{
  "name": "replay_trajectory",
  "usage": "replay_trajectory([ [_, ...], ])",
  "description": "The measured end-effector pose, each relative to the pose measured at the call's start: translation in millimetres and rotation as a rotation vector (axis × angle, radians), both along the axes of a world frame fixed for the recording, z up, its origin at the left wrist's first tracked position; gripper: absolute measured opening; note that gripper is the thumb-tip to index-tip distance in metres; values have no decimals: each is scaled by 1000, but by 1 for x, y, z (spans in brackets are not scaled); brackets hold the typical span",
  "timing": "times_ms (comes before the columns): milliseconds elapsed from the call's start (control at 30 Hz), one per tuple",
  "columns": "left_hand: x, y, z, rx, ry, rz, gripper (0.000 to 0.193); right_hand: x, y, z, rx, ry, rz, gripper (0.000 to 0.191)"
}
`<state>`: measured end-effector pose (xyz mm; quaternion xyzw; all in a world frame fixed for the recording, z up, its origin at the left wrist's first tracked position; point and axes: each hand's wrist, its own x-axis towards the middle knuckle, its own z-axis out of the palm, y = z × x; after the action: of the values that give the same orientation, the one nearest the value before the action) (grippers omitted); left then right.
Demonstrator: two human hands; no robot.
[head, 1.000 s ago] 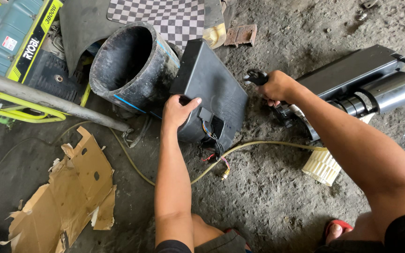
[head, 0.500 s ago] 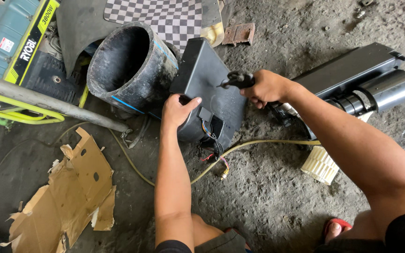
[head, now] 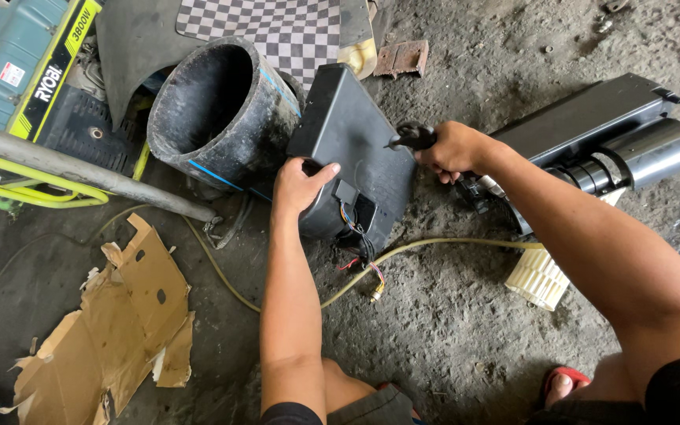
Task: The person uses a hammer to pry open the casing of a black electronic device, then uses pliers to strip and manipulate the internal wires. The person works on the device while kneeling on the floor.
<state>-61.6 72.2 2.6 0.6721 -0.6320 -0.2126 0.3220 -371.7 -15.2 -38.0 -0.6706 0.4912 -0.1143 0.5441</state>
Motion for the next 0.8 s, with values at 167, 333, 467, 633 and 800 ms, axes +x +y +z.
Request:
replay_trajectory([
  [167,2,1,-1,-14,1,0,44,-2,-3,-13,5,34,-8,34],
  [333,4,2,-3,-30,6,-9,43,-4,-5,-23,-9,44,-70,31],
  [467,5,1,-3,-38,1,-16,44,-5,-10,-32,8,91,-109,33],
  [633,4,2,-2,-20,13,-10,44,-1,-7,-39,52,139,-138,40],
  [800,4,3,-3,-24,17,-2,44,1,-5,-26,15,46,-99,33],
])
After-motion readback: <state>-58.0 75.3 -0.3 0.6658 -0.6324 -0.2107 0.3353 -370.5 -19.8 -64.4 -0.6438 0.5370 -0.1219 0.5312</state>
